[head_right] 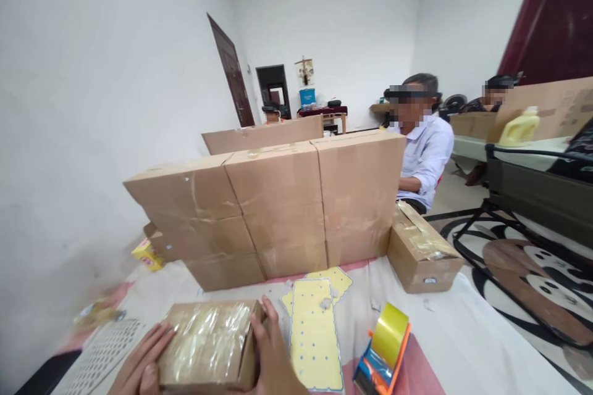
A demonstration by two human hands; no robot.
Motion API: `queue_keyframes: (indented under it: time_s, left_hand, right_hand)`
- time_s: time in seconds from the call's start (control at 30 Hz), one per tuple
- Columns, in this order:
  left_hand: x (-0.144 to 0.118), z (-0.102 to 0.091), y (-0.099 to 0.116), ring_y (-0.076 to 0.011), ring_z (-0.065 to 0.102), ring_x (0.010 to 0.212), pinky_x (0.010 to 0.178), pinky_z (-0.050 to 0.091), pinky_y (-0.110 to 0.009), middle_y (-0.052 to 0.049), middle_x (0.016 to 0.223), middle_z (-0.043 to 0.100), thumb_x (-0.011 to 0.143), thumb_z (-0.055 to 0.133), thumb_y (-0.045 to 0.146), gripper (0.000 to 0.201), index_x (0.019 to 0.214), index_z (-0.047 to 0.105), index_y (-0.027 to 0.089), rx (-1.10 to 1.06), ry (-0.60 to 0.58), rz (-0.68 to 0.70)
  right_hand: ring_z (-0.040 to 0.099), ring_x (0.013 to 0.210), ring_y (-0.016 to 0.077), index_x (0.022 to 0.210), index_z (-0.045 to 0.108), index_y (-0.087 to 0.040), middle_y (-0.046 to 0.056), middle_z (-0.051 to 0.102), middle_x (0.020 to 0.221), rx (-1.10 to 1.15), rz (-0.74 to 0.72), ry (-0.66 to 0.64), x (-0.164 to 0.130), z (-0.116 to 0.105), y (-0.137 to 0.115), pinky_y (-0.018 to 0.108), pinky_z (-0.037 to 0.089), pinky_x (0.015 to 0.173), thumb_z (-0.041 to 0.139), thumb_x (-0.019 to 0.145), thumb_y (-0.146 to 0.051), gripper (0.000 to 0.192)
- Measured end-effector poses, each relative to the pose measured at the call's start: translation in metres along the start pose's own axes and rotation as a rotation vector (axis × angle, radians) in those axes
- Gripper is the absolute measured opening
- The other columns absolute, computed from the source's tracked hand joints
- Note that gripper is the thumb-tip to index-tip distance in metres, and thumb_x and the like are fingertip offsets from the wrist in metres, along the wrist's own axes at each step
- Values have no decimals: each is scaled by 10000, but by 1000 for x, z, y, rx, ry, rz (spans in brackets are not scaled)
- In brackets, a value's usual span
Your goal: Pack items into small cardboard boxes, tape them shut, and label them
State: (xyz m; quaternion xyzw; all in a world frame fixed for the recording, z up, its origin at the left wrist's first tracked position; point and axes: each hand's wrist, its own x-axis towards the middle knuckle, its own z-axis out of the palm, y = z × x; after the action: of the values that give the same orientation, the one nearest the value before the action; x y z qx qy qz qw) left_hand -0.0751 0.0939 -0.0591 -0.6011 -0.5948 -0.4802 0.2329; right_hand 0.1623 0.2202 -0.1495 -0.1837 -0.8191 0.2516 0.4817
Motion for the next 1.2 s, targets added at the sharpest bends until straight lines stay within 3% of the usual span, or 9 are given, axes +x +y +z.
queue_keyframes:
  time_s: [0.17, 0.33, 0.5, 0.77, 1.0, 1.2]
  left_hand:
    - [2, 8, 7, -292, 693, 1192, 1101, 516, -486, -98, 1196, 759, 933, 474, 164, 381, 1182, 762, 193, 57, 140, 39]
    - [2, 9, 8, -282, 682, 1215, 1069, 530, -459, -111, 1196, 755, 947, 451, 144, 387, 1193, 749, 167, 45, 176, 43]
    - [2, 8, 7, -286, 674, 1222, 1051, 532, -455, -107, 1134, 759, 936, 462, 108, 378, 1187, 737, 172, 3, 178, 83]
    - [0, 8, 1, -284, 685, 1183, 1005, 542, -433, -86, 1082, 756, 911, 523, 96, 317, 1121, 740, 194, -28, 161, 84]
    - [0, 14, 2, -288, 697, 1139, 991, 543, -438, -81, 1006, 743, 914, 519, 105, 264, 1025, 744, 186, -44, 228, 53]
    - [3, 16, 4, -281, 721, 1100, 946, 566, -405, -75, 958, 753, 911, 509, 118, 257, 957, 754, 180, -20, 270, 53]
  right_hand:
    - [100, 1571, 524, 1652, 59, -332, 181, -29, 1718, 43, 57, 23, 6, -17, -25, 687, 313, 1179, 823, 660, -634, 1288]
    - [48, 1589, 480, 1654, 64, -298, 157, -34, 1715, 98, 50, -14, 10, -20, -37, 687, 235, 1219, 725, 768, -576, 1140]
    - [48, 1595, 458, 1660, 4, -277, 164, -18, 1712, 81, 67, -21, 11, -19, -41, 670, 213, 1238, 670, 813, -586, 1121]
    - [46, 1584, 491, 1656, 32, -258, 192, 40, 1694, 55, 41, -5, 13, -18, -30, 683, 217, 1227, 632, 793, -718, 1147]
    - [144, 1568, 486, 1647, 61, -247, 209, 68, 1671, 68, 60, -49, 17, -23, -28, 663, 231, 1230, 667, 766, -708, 1165]
    - [150, 1573, 463, 1638, 82, -237, 216, 85, 1668, 50, 70, -64, 21, -28, -31, 634, 261, 1234, 708, 756, -661, 1162]
